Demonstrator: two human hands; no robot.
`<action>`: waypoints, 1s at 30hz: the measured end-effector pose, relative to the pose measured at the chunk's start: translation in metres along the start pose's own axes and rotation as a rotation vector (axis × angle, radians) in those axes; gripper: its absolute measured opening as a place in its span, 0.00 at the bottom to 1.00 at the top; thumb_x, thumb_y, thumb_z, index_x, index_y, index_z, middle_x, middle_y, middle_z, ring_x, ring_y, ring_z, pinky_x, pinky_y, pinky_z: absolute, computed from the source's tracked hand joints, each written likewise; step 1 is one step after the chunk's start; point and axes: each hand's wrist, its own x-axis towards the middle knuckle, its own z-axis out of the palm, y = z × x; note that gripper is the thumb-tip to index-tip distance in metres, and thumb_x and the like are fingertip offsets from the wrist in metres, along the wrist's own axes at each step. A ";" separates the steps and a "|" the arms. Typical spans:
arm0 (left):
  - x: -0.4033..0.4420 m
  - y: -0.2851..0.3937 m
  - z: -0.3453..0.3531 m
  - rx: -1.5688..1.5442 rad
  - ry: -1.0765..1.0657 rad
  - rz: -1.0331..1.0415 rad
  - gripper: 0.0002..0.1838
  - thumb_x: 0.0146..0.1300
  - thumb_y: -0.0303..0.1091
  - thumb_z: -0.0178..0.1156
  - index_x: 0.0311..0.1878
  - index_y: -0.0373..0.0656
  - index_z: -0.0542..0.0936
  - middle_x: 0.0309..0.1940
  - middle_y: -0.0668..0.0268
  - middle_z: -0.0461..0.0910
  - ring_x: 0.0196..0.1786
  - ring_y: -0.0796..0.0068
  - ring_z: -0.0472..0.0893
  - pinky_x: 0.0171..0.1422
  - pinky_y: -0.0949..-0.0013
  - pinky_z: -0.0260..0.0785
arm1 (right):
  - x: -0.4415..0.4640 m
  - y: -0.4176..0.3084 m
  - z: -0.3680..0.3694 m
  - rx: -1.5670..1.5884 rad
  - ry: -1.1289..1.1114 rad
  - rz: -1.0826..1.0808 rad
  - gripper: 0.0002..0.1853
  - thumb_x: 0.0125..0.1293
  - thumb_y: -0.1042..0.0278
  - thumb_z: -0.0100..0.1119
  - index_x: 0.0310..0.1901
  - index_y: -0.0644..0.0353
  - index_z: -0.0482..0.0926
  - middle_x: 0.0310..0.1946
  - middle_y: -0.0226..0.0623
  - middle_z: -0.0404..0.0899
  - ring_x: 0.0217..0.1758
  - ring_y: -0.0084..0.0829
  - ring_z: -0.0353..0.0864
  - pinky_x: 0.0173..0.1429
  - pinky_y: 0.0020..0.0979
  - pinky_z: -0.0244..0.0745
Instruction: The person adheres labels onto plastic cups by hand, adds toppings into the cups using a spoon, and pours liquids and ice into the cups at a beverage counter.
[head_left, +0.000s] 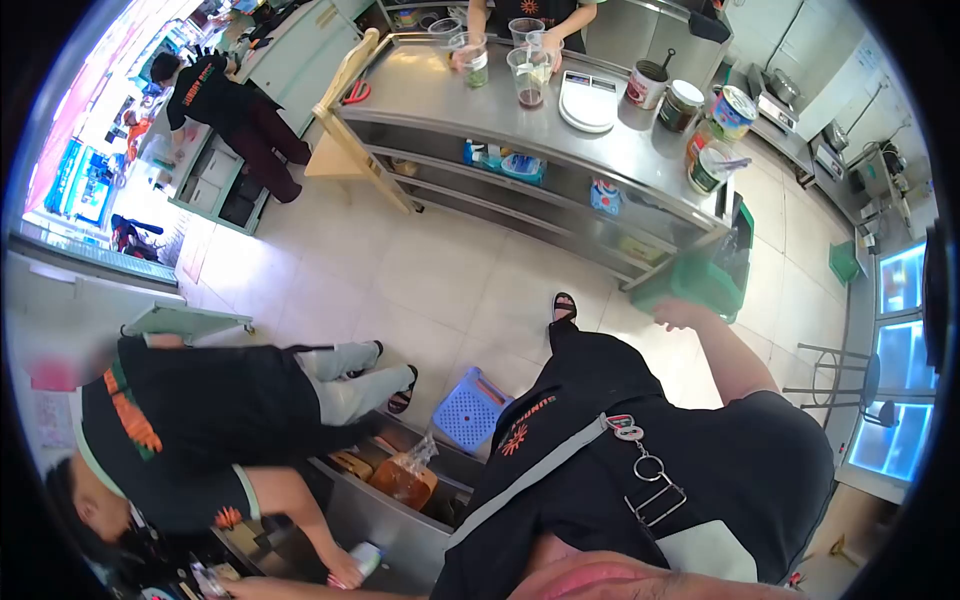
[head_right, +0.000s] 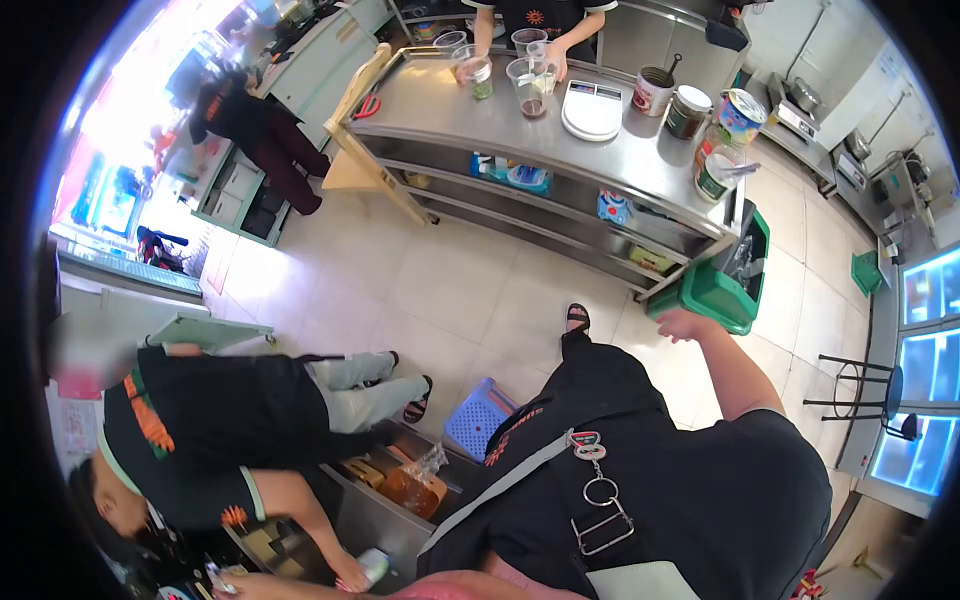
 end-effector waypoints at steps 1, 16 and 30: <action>-0.008 0.101 0.022 -0.021 -0.029 0.084 0.18 0.78 0.41 0.51 0.33 0.37 0.70 0.25 0.65 0.65 0.28 0.71 0.61 0.35 0.63 0.56 | 0.015 -0.014 -0.013 0.006 -0.006 0.000 0.31 0.63 0.57 0.61 0.69 0.54 0.70 0.51 0.39 0.83 0.45 0.33 0.87 0.45 0.36 0.81; -0.345 0.399 0.264 -1.041 -1.573 -1.009 0.25 0.69 0.21 0.56 0.68 0.32 0.66 0.58 0.55 0.77 0.58 0.69 0.79 0.62 0.70 0.70 | 0.067 -0.294 -0.218 0.309 0.482 -0.675 0.25 0.66 0.63 0.64 0.60 0.67 0.74 0.45 0.39 0.83 0.41 0.28 0.83 0.49 0.32 0.79; -0.374 0.550 0.588 -1.631 -1.968 -0.276 0.22 0.70 0.25 0.57 0.66 0.34 0.68 0.57 0.56 0.77 0.58 0.67 0.79 0.64 0.65 0.70 | 0.188 -0.455 -0.224 0.964 0.801 -0.626 0.44 0.52 0.60 0.79 0.67 0.64 0.64 0.60 0.44 0.74 0.62 0.35 0.75 0.67 0.37 0.69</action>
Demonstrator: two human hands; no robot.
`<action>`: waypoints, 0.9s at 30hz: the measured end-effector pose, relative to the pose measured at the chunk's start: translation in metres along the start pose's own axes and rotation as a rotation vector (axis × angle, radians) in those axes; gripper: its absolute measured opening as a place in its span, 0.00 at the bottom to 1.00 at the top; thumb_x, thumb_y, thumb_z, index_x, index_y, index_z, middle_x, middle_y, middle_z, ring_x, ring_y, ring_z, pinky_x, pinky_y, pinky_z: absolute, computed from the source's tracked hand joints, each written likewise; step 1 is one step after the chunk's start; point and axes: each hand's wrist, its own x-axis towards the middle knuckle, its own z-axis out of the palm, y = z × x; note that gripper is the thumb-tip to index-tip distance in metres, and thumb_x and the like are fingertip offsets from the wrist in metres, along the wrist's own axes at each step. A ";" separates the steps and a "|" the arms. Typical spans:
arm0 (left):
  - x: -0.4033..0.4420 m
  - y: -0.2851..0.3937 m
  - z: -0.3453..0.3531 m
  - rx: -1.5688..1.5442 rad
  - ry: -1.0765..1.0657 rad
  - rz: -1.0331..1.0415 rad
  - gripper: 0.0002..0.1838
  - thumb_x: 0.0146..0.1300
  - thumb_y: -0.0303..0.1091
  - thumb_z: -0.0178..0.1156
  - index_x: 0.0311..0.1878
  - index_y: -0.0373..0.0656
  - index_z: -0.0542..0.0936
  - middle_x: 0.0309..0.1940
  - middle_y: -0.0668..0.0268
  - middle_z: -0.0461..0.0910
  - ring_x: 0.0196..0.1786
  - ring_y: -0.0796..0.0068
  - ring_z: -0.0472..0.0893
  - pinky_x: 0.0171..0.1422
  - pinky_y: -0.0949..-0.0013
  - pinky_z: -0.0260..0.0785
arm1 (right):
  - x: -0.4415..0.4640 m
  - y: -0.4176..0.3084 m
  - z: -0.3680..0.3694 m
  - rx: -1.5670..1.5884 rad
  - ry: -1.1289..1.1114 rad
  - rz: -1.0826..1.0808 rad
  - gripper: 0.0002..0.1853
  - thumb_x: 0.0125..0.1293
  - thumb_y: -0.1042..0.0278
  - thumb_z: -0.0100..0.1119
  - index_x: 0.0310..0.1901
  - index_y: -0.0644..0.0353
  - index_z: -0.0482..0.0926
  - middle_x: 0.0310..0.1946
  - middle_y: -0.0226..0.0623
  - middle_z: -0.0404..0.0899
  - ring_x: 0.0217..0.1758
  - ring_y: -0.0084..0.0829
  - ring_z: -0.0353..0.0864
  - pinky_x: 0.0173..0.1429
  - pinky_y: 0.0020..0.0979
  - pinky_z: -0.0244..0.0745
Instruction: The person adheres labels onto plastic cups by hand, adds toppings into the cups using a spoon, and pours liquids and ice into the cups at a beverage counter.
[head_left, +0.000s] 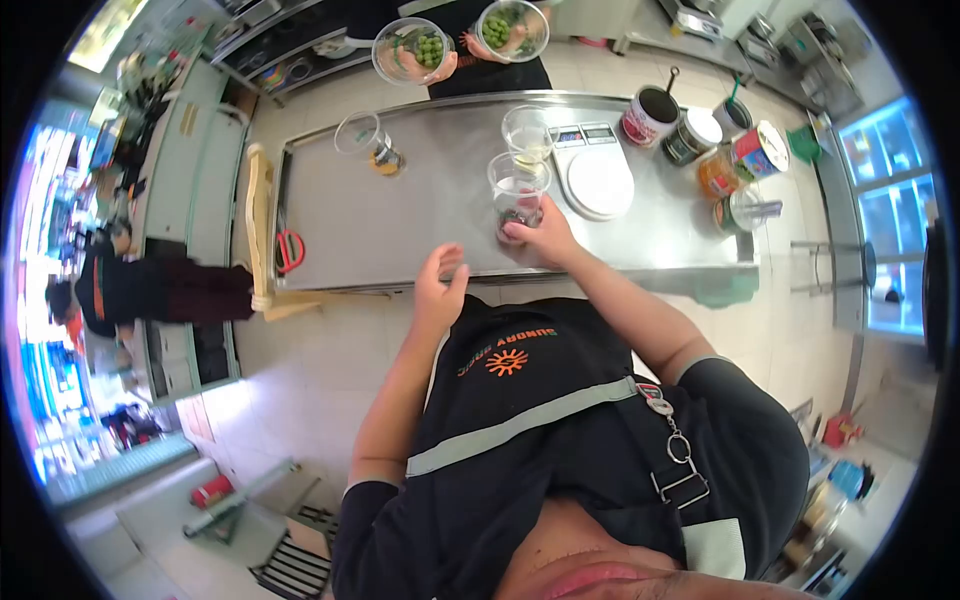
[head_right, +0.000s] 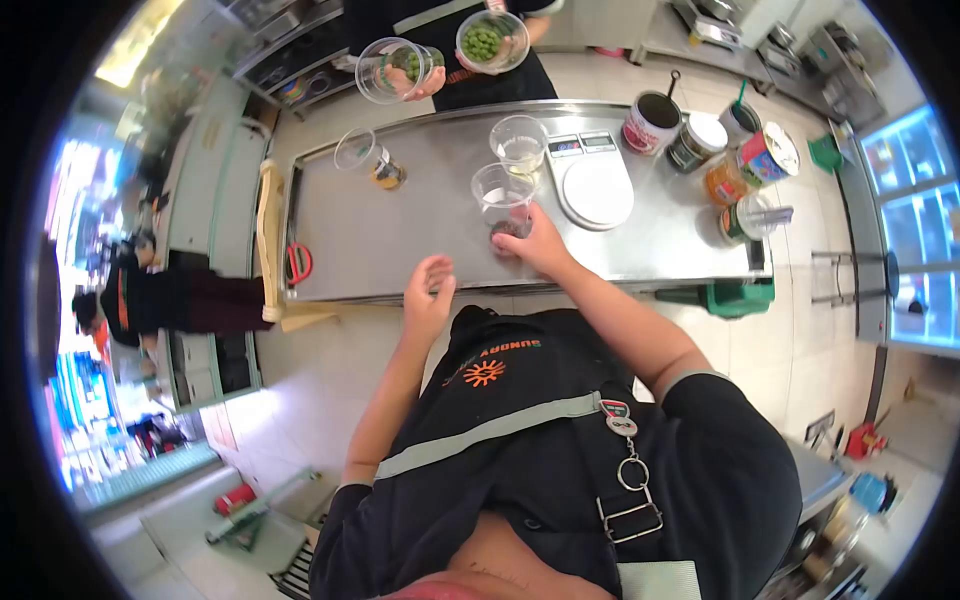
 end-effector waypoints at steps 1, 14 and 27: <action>0.018 0.007 -0.004 -0.095 -0.084 0.027 0.27 0.69 0.29 0.59 0.68 0.34 0.65 0.61 0.55 0.74 0.63 0.66 0.76 0.66 0.62 0.69 | -0.007 -0.005 -0.001 0.009 0.038 0.015 0.44 0.52 0.60 0.79 0.67 0.64 0.64 0.60 0.44 0.74 0.62 0.35 0.75 0.67 0.37 0.69; 0.068 0.139 0.002 -0.677 -0.443 0.153 0.54 0.52 0.31 0.76 0.75 0.37 0.49 0.70 0.50 0.62 0.70 0.59 0.68 0.70 0.57 0.68 | -0.031 -0.096 0.012 1.258 -0.675 0.072 0.44 0.59 0.42 0.52 0.72 0.65 0.61 0.65 0.56 0.70 0.61 0.50 0.78 0.62 0.49 0.74; 0.064 0.146 0.001 -0.599 -0.338 0.172 0.51 0.55 0.27 0.73 0.75 0.39 0.48 0.66 0.48 0.67 0.66 0.59 0.74 0.67 0.58 0.71 | -0.019 -0.102 0.020 1.466 -0.814 0.111 0.43 0.58 0.43 0.50 0.71 0.62 0.65 0.61 0.57 0.74 0.51 0.46 0.83 0.46 0.43 0.81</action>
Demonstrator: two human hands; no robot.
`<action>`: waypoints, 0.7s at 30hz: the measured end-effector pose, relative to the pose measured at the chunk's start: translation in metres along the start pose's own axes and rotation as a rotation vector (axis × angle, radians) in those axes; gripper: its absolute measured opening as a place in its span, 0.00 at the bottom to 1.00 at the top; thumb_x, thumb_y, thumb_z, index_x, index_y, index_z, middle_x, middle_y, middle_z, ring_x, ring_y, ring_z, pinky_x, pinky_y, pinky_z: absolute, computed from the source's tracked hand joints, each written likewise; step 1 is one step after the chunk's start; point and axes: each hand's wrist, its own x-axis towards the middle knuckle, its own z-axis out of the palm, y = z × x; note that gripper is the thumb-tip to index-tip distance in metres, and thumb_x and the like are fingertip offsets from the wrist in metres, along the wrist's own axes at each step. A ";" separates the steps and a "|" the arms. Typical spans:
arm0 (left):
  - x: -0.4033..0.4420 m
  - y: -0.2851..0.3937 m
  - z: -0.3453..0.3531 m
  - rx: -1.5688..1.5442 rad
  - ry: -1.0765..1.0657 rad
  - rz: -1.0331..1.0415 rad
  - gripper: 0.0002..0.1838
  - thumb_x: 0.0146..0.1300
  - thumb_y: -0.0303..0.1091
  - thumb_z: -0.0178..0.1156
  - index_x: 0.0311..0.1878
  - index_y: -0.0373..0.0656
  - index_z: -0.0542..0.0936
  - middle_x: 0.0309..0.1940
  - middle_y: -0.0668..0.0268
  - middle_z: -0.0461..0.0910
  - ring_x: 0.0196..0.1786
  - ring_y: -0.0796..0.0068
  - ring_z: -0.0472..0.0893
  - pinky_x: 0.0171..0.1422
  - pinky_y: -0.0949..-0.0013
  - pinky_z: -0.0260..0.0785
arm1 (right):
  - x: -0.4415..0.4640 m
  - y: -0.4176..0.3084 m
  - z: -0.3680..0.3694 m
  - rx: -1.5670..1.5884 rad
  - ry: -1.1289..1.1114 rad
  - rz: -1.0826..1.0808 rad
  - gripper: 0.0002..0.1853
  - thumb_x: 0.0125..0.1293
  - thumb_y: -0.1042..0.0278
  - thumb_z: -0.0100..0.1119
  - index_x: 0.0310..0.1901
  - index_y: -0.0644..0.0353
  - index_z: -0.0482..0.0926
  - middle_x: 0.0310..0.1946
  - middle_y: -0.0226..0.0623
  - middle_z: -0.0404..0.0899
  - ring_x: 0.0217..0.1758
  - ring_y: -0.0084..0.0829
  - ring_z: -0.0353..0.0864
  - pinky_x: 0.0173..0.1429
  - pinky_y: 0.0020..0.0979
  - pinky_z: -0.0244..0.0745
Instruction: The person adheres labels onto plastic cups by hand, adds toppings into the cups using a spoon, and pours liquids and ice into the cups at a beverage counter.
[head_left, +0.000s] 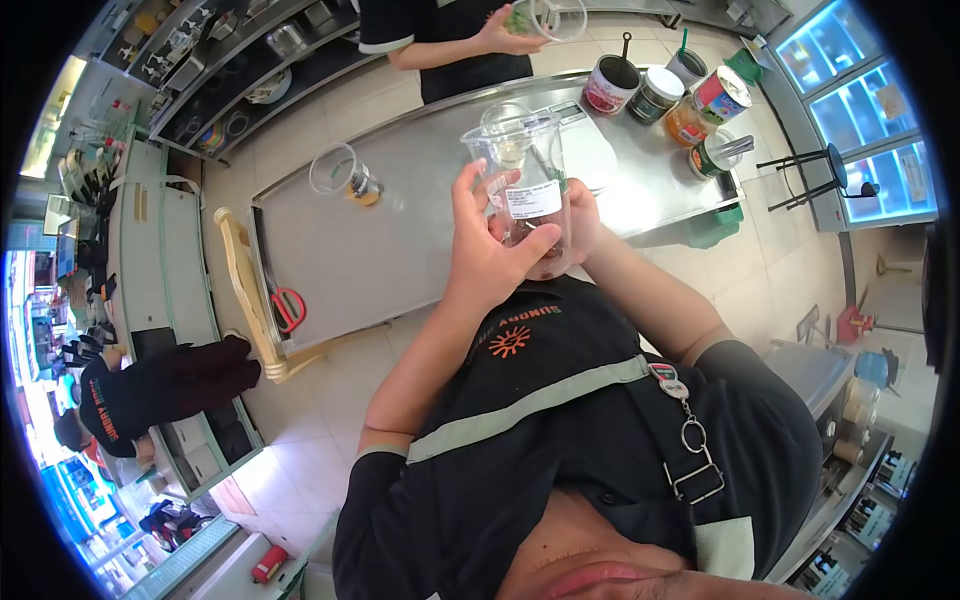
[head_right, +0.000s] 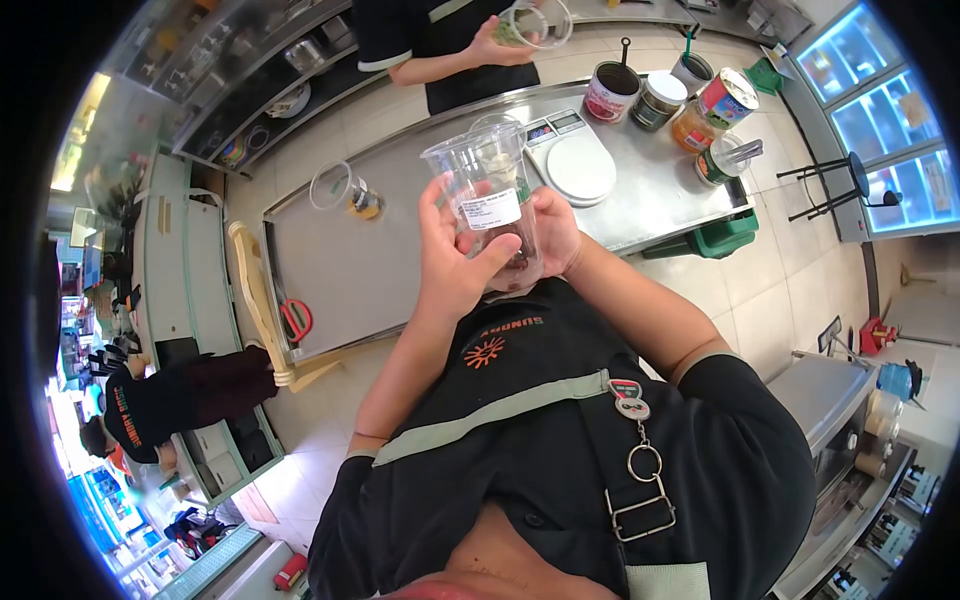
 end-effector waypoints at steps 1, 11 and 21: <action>-0.001 0.000 0.001 -0.021 0.009 0.000 0.51 0.55 0.27 0.73 0.75 0.39 0.48 0.66 0.48 0.68 0.66 0.59 0.74 0.67 0.58 0.71 | -0.001 0.000 -0.001 -0.067 0.056 -0.018 0.42 0.58 0.43 0.50 0.71 0.60 0.65 0.61 0.58 0.74 0.52 0.46 0.83 0.47 0.43 0.82; -0.006 -0.005 0.005 -0.034 0.034 0.011 0.51 0.57 0.27 0.73 0.75 0.42 0.47 0.64 0.50 0.69 0.64 0.60 0.75 0.67 0.58 0.72 | -0.005 0.001 -0.008 -0.126 0.073 -0.036 0.41 0.60 0.43 0.48 0.72 0.61 0.64 0.61 0.59 0.73 0.55 0.47 0.82 0.48 0.44 0.82; -0.055 0.005 -0.054 0.023 0.232 0.331 0.57 0.53 0.34 0.76 0.77 0.44 0.45 0.65 0.54 0.63 0.60 0.59 0.77 0.61 0.58 0.76 | 0.032 0.005 -0.036 -0.954 0.530 0.335 0.32 0.70 0.42 0.55 0.63 0.61 0.69 0.54 0.40 0.75 0.57 0.32 0.77 0.58 0.39 0.73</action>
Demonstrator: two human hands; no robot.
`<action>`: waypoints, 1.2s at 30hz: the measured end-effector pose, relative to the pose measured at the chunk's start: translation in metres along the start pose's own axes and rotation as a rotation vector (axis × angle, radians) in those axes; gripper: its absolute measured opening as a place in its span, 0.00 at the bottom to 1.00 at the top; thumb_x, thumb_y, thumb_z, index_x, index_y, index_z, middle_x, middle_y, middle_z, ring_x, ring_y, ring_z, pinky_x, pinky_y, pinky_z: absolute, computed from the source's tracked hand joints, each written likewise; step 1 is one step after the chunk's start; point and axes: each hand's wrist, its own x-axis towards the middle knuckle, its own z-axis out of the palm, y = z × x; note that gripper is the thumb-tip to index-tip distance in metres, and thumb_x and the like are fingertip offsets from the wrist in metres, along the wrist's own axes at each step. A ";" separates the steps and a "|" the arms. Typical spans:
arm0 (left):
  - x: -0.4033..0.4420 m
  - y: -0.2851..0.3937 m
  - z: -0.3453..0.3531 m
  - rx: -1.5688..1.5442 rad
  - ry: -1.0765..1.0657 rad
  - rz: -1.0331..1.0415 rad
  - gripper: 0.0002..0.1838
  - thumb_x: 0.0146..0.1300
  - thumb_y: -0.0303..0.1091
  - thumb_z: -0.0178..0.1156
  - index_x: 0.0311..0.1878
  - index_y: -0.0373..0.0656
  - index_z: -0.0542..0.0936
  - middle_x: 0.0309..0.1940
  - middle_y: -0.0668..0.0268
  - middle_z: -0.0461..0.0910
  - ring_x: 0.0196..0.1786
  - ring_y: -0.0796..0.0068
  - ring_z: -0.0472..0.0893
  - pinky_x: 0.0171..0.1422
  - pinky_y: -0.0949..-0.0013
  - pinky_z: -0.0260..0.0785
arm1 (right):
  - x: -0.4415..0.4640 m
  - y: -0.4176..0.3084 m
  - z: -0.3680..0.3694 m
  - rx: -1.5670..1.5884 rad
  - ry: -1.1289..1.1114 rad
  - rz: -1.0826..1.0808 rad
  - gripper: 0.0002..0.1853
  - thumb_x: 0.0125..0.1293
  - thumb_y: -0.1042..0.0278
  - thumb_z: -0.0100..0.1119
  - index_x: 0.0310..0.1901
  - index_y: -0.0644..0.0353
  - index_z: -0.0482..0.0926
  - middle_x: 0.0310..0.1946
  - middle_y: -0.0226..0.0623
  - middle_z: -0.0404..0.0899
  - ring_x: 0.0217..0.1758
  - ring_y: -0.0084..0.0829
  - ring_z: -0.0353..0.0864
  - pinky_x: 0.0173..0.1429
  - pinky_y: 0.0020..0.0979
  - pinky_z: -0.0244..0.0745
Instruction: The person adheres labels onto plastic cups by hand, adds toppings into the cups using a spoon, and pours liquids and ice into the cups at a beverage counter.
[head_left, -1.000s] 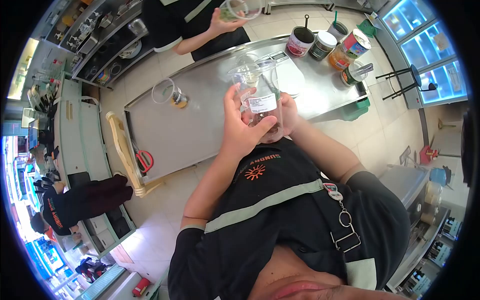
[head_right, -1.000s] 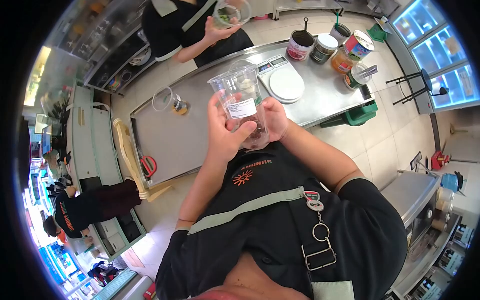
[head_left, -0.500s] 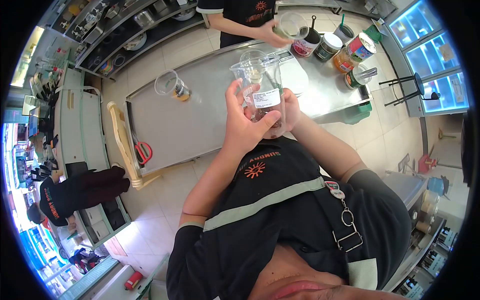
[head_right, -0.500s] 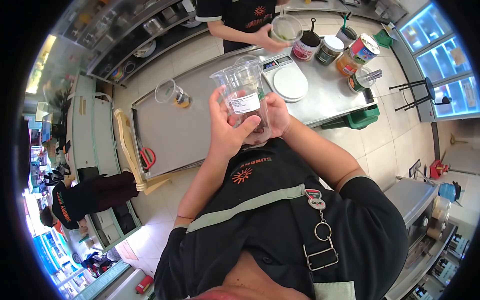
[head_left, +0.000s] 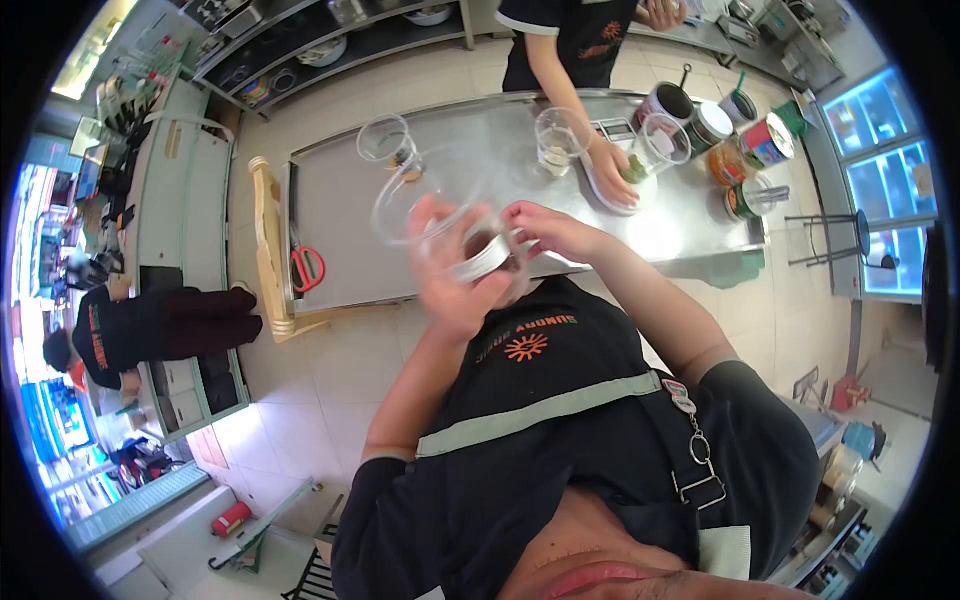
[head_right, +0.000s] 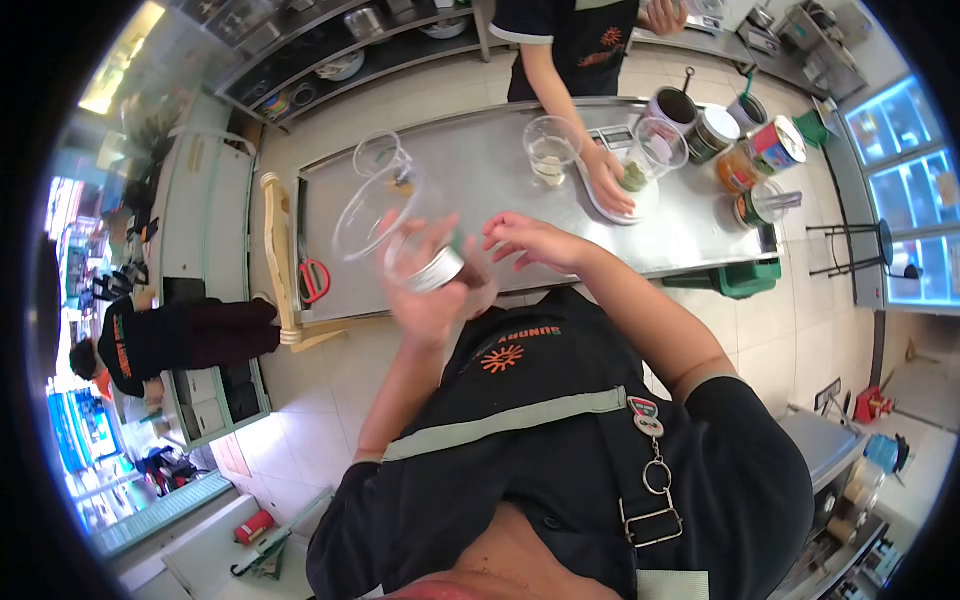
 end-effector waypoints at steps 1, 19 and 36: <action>-0.007 0.004 -0.019 0.066 -0.008 0.025 0.58 0.53 0.39 0.78 0.78 0.45 0.45 0.66 0.54 0.61 0.59 0.59 0.77 0.60 0.57 0.77 | 0.017 -0.003 0.002 -0.319 0.069 0.030 0.34 0.68 0.44 0.61 0.64 0.62 0.68 0.55 0.41 0.75 0.58 0.33 0.76 0.60 0.38 0.72; -0.116 0.067 -0.084 -0.029 0.467 -0.125 0.65 0.50 0.54 0.78 0.80 0.50 0.41 0.67 0.49 0.64 0.58 0.49 0.79 0.60 0.49 0.78 | 0.234 0.033 0.016 -0.874 0.436 -0.529 0.47 0.47 0.61 0.79 0.69 0.59 0.66 0.57 0.48 0.78 0.59 0.43 0.80 0.64 0.38 0.72; -0.016 0.010 -0.142 -0.686 -0.093 -0.154 0.50 0.64 0.68 0.54 0.77 0.39 0.56 0.72 0.45 0.62 0.80 0.40 0.48 0.75 0.29 0.52 | 0.075 -0.052 0.063 -0.242 0.030 -0.346 0.24 0.64 0.60 0.69 0.58 0.60 0.75 0.46 0.30 0.80 0.48 0.21 0.78 0.54 0.28 0.75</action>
